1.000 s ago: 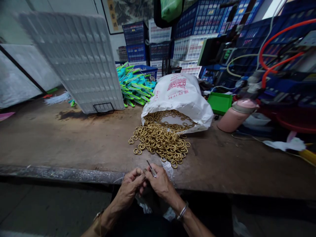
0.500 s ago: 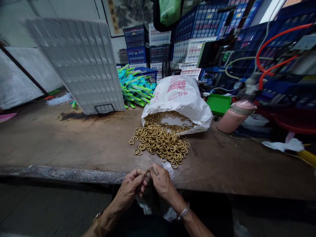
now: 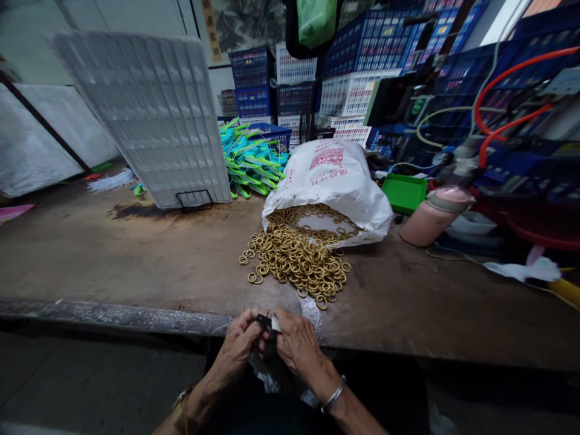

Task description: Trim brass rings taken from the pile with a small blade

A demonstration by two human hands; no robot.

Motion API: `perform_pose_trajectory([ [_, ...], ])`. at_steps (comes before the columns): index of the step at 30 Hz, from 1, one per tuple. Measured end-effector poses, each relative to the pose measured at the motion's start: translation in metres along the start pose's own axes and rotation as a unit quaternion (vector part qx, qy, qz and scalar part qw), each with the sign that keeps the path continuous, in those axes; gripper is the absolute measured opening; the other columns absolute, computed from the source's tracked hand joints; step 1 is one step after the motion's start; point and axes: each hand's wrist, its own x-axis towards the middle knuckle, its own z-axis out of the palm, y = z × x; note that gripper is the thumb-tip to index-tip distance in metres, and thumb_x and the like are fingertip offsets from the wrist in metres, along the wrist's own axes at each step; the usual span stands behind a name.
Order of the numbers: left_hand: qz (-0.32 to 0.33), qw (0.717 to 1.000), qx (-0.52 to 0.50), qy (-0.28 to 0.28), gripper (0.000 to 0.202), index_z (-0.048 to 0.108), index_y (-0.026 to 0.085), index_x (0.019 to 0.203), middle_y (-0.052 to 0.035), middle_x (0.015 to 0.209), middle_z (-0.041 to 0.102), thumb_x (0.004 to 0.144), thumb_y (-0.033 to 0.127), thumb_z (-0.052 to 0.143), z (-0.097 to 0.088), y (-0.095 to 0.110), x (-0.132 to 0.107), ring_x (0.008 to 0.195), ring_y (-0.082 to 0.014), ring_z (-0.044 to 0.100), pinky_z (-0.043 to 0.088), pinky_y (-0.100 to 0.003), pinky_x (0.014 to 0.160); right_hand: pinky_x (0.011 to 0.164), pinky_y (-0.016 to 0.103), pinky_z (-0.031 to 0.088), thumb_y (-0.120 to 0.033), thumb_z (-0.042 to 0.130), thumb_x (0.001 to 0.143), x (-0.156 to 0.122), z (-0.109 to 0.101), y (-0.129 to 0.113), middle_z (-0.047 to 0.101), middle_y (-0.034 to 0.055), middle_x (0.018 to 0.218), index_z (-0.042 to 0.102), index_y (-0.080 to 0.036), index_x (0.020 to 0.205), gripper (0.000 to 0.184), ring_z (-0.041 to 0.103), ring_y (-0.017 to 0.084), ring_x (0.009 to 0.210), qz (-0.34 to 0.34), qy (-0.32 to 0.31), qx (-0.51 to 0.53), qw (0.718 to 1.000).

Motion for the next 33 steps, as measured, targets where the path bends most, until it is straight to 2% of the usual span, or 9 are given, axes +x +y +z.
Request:
perform_pose_trajectory([
  [6, 0.024, 0.999, 0.036, 0.009, 0.029, 0.043, 0.017, 0.068, 0.0042, 0.054, 0.050, 0.071, 0.044, 0.054, -0.002, 0.000, 0.000, 0.039, -0.0038, 0.040, 0.031, -0.017, 0.040, 0.053, 0.024, 0.023, -0.004, 0.034, 0.062, 0.001, 0.002, -0.003, 0.056, 0.0015, 0.065, 0.047, -0.019, 0.077, 0.025, 0.048, 0.013, 0.057, 0.014, 0.012, -0.025, 1.000],
  [10, 0.034, 0.999, 0.014, 0.008, 0.034, 0.044, 0.017, 0.068, 0.0054, 0.052, 0.048, 0.069, 0.048, 0.055, -0.005, 0.000, -0.003, 0.036, -0.0031, 0.037, 0.031, -0.017, 0.038, 0.052, 0.023, 0.024, -0.006, 0.036, 0.063, 0.003, 0.002, -0.001, 0.056, 0.0000, 0.061, 0.049, -0.018, 0.079, 0.024, 0.048, 0.012, 0.055, 0.015, -0.031, -0.020, 0.999],
  [13, 0.034, 0.999, -0.007, -0.014, 0.035, 0.044, 0.016, 0.067, 0.0053, 0.050, 0.048, 0.069, 0.048, 0.057, -0.007, 0.001, -0.010, 0.036, -0.0037, 0.039, 0.032, -0.017, 0.039, 0.050, 0.024, 0.023, -0.010, 0.038, 0.068, 0.010, 0.004, 0.004, 0.056, 0.0012, 0.061, 0.050, -0.018, 0.080, 0.018, 0.049, 0.013, 0.054, 0.025, -0.033, -0.048, 0.998],
  [16, 0.035, 0.996, -0.063, -0.054, 0.031, 0.046, 0.016, 0.069, 0.0037, 0.052, 0.051, 0.071, 0.045, 0.057, -0.010, 0.000, -0.015, 0.037, -0.0049, 0.041, 0.036, -0.019, 0.040, 0.049, 0.025, 0.022, -0.010, 0.037, 0.071, 0.026, 0.007, 0.005, 0.059, 0.0028, 0.063, 0.052, -0.018, 0.081, 0.020, 0.051, 0.013, 0.054, 0.050, -0.014, -0.087, 0.995],
  [18, 0.026, 0.990, -0.125, -0.062, 0.028, 0.047, 0.016, 0.071, 0.0014, 0.059, 0.054, 0.072, 0.043, 0.057, -0.013, -0.002, -0.015, 0.040, -0.0059, 0.045, 0.038, -0.019, 0.041, 0.050, 0.025, 0.024, -0.008, 0.036, 0.071, 0.040, 0.009, 0.002, 0.061, 0.0034, 0.068, 0.052, -0.018, 0.084, 0.022, 0.053, 0.013, 0.057, 0.043, -0.003, -0.097, 0.994],
  [22, 0.003, 0.978, -0.204, -0.031, 0.027, 0.052, 0.013, 0.071, -0.0038, 0.070, 0.058, 0.072, 0.040, 0.058, -0.021, -0.005, -0.011, 0.050, -0.0077, 0.050, 0.039, -0.018, 0.042, 0.057, 0.024, 0.029, -0.009, 0.039, 0.072, 0.071, 0.011, -0.009, 0.063, 0.0052, 0.083, 0.048, -0.017, 0.099, 0.030, 0.056, 0.015, 0.069, 0.008, 0.027, -0.100, 0.995],
  [25, 0.001, 0.969, -0.247, 0.001, 0.023, 0.050, 0.014, 0.070, -0.0039, 0.071, 0.059, 0.070, 0.034, 0.062, -0.028, -0.005, -0.009, 0.052, -0.0091, 0.051, 0.038, -0.018, 0.042, 0.061, 0.024, 0.031, -0.014, 0.044, 0.074, 0.089, 0.018, -0.016, 0.062, 0.0068, 0.092, 0.042, -0.018, 0.111, 0.037, 0.057, 0.017, 0.076, 0.008, 0.030, -0.121, 0.992],
  [30, -0.033, 0.947, -0.320, -0.005, 0.025, 0.054, 0.017, 0.089, -0.0006, 0.068, 0.058, 0.068, 0.028, 0.063, -0.040, -0.006, -0.005, 0.052, -0.0090, 0.050, 0.037, -0.019, 0.043, 0.061, 0.027, 0.032, -0.017, 0.042, 0.078, 0.102, 0.029, -0.020, 0.063, 0.0052, 0.085, 0.046, -0.021, 0.104, 0.027, 0.058, 0.019, 0.076, 0.024, 0.024, -0.169, 0.985],
  [33, -0.070, 0.929, -0.363, 0.001, 0.018, 0.057, 0.014, 0.076, -0.0014, 0.069, 0.057, 0.067, 0.027, 0.065, -0.046, -0.008, -0.001, 0.054, -0.0081, 0.051, 0.037, -0.018, 0.045, 0.062, 0.028, 0.033, -0.016, 0.042, 0.078, 0.101, 0.030, -0.021, 0.062, 0.0058, 0.088, 0.045, -0.020, 0.103, 0.026, 0.058, 0.020, 0.077, 0.036, 0.027, -0.171, 0.984],
])
